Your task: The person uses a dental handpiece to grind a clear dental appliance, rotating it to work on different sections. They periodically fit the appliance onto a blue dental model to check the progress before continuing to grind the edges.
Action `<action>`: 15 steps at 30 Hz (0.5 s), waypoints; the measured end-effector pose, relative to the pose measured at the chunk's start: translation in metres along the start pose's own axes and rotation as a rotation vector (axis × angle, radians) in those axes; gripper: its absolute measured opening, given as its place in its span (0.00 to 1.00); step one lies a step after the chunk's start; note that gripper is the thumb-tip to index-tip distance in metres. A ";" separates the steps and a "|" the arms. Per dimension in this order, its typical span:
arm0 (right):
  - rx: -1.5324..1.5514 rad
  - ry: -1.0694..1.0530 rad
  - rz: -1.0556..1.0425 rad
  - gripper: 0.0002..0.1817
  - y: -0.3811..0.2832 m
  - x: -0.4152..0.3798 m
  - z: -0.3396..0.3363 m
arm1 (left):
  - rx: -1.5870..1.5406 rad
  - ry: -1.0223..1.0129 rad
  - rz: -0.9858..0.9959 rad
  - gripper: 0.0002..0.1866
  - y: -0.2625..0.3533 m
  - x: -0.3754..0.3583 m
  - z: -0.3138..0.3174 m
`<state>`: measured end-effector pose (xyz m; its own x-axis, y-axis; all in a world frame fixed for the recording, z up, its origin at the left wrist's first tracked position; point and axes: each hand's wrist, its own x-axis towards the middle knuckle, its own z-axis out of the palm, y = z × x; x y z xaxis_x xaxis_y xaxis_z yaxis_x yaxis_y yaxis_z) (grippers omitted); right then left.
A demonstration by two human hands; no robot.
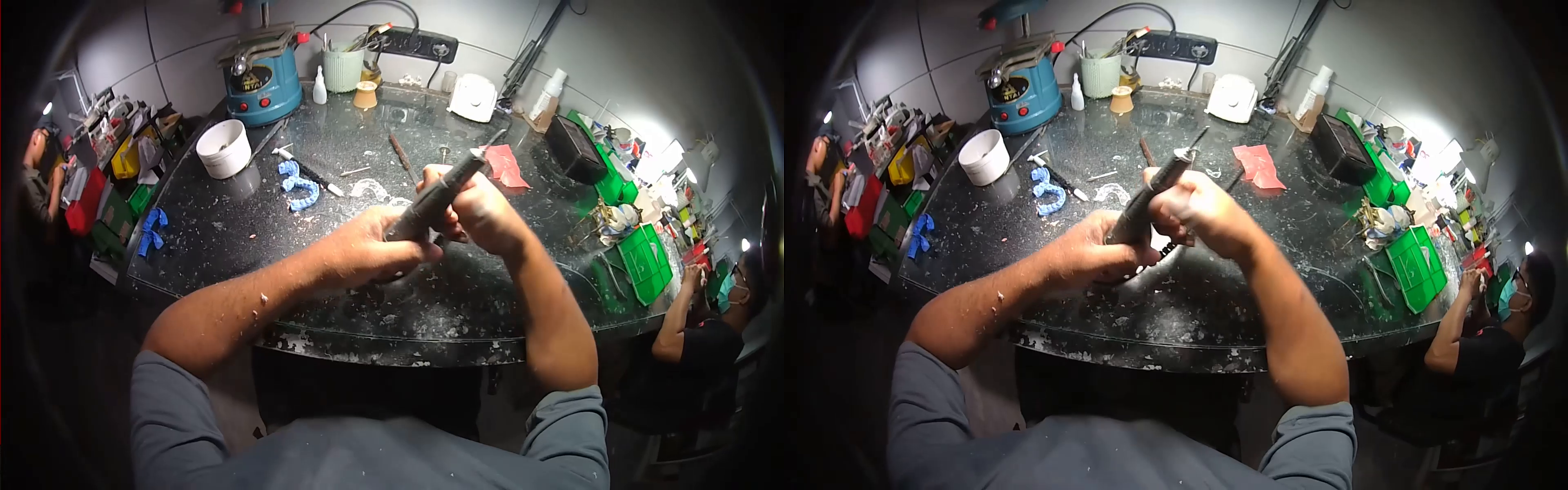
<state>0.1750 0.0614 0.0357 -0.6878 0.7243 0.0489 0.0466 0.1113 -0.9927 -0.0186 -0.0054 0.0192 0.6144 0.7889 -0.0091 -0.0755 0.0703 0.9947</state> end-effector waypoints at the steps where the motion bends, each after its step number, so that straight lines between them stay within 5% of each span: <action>1: 0.227 -0.240 -0.055 0.38 0.005 0.001 -0.017 | 0.133 0.064 -0.017 0.15 0.003 0.001 -0.003; 2: 0.445 -0.486 -0.112 0.46 0.007 0.000 -0.030 | 0.407 0.153 0.083 0.11 -0.009 0.009 -0.016; 3: 0.430 -0.417 0.048 0.54 0.002 -0.005 -0.034 | 0.679 0.210 0.217 0.09 0.001 0.006 -0.018; 6: 0.116 -0.222 0.493 0.49 -0.004 -0.013 -0.024 | 1.435 0.367 0.505 0.14 0.014 -0.002 -0.027; 7: 0.060 -0.509 0.389 0.41 -0.009 -0.014 -0.018 | 1.473 0.358 0.519 0.14 0.015 -0.004 -0.029; 8: 0.041 -0.563 0.448 0.32 -0.007 -0.010 -0.014 | 1.511 0.352 0.537 0.14 0.016 -0.005 -0.030; 12: 0.009 -0.501 0.377 0.22 -0.008 -0.011 -0.003 | 1.515 0.319 0.552 0.17 0.040 -0.014 -0.013; 14: 0.278 -0.507 0.330 0.21 -0.005 -0.007 -0.010 | 1.533 0.527 0.845 0.24 0.057 -0.026 0.015; 15: 0.294 -0.460 0.289 0.23 0.001 -0.004 -0.015 | 1.447 0.424 0.851 0.27 0.066 -0.036 0.027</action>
<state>0.1887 0.0683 0.0362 -0.9223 0.3218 -0.2141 0.1211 -0.2854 -0.9507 -0.0248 -0.0455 0.0875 0.5294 0.4206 0.7367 0.6121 -0.7907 0.0115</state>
